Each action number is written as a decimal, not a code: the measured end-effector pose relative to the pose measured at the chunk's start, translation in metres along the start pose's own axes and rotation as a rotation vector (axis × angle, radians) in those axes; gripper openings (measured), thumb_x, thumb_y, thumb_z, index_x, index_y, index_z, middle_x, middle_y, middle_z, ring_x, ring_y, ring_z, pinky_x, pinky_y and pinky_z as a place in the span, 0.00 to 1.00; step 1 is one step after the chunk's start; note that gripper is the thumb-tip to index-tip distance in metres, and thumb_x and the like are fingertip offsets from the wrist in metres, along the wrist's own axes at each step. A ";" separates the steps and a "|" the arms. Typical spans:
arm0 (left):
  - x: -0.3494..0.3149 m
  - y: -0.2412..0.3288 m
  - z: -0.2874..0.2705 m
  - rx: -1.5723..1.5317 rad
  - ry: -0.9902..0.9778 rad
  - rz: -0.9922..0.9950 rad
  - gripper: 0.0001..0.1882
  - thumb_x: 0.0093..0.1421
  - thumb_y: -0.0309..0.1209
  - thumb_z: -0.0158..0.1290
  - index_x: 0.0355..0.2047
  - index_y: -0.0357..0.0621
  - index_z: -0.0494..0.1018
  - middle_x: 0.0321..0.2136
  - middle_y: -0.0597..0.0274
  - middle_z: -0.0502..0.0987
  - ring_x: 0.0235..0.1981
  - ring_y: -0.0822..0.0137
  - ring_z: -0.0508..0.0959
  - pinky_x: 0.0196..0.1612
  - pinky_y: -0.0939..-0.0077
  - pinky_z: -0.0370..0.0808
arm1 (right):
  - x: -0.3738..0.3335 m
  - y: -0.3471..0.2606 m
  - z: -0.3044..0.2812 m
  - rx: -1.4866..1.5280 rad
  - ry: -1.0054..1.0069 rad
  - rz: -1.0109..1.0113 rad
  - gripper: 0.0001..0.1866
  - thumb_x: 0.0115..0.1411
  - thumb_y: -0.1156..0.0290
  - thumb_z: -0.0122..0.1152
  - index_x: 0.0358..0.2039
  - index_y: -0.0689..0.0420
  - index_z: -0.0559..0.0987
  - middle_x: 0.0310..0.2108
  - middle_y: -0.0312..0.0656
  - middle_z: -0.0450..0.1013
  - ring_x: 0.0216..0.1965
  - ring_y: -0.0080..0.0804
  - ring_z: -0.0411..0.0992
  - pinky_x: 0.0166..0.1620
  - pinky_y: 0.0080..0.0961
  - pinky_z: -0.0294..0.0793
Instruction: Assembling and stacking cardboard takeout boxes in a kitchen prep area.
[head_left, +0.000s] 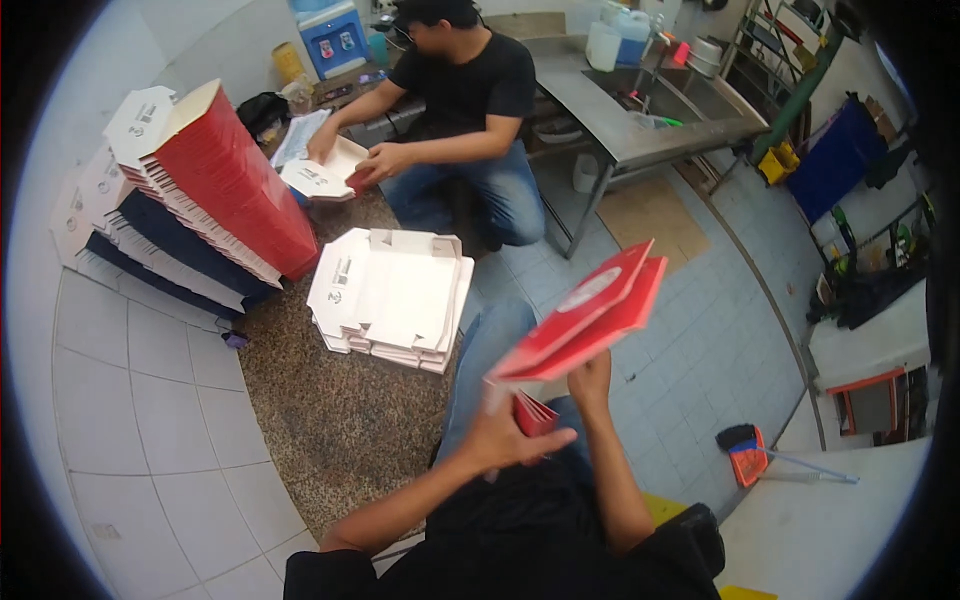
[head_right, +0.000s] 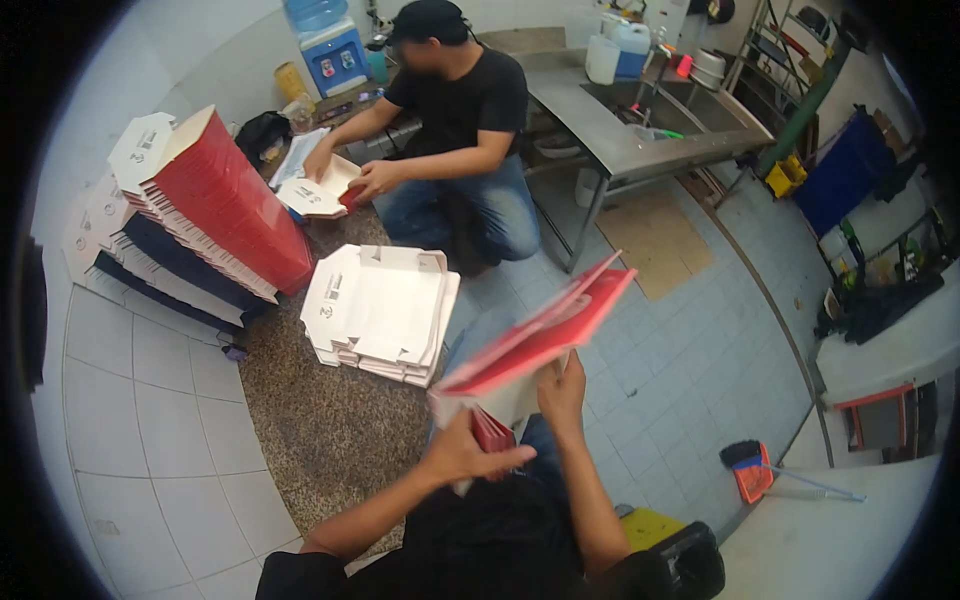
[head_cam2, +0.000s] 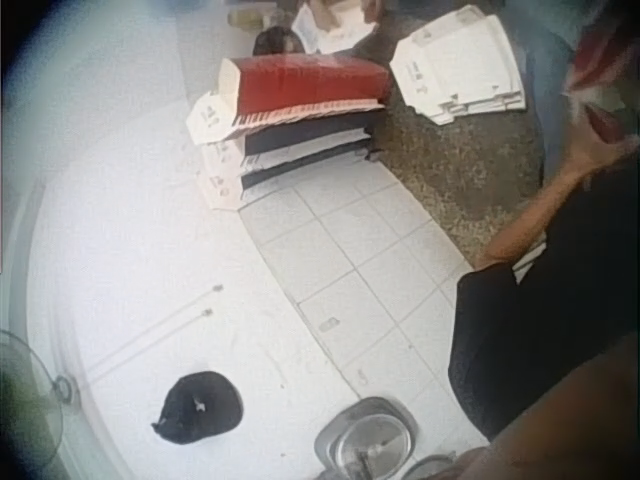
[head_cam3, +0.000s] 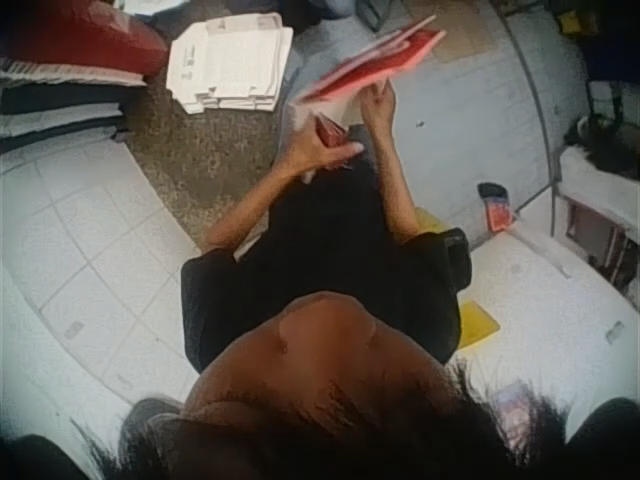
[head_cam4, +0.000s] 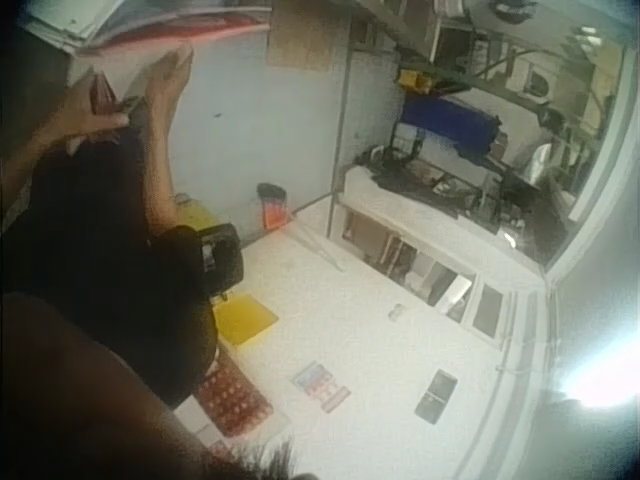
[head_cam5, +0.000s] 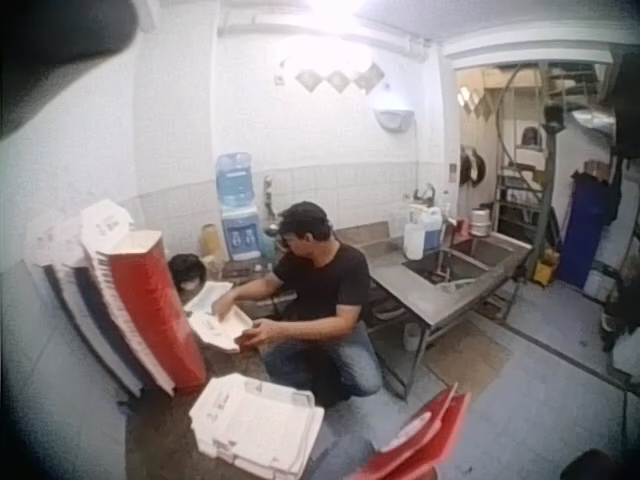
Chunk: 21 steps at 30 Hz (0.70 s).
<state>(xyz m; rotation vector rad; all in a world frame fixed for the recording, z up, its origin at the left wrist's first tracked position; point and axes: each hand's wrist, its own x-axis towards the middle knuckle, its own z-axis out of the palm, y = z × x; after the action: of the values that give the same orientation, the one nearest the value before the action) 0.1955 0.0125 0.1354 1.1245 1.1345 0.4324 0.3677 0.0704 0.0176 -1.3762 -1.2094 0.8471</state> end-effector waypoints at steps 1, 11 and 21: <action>0.006 -0.008 0.011 -0.005 0.003 0.079 0.47 0.42 0.41 0.69 0.58 0.34 0.60 0.43 0.46 0.75 0.36 0.61 0.79 0.38 0.68 0.77 | -0.004 0.007 0.010 0.092 0.099 -0.116 0.17 0.63 0.66 0.53 0.47 0.65 0.73 0.39 0.45 0.76 0.38 0.31 0.72 0.42 0.28 0.71; 0.022 -0.018 0.076 0.272 0.032 0.665 0.66 0.41 0.40 0.65 0.68 0.39 0.29 0.63 0.29 0.51 0.58 0.39 0.65 0.59 0.62 0.65 | -0.046 0.010 -0.031 0.086 -0.026 0.048 0.18 0.66 0.64 0.49 0.48 0.65 0.71 0.44 0.47 0.74 0.44 0.34 0.71 0.46 0.29 0.70; 0.003 -0.026 -0.004 -0.009 0.018 0.159 0.39 0.52 0.35 0.63 0.58 0.28 0.58 0.40 0.52 0.76 0.28 0.68 0.79 0.28 0.76 0.77 | -0.029 -0.010 -0.047 -0.163 0.026 0.061 0.17 0.67 0.64 0.47 0.45 0.65 0.72 0.34 0.53 0.76 0.36 0.44 0.75 0.41 0.36 0.71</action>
<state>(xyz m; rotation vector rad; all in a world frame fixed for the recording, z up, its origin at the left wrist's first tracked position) 0.1867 0.0062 0.1113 1.2094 1.0614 0.5714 0.4032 0.0297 0.0323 -1.5574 -1.2433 0.7840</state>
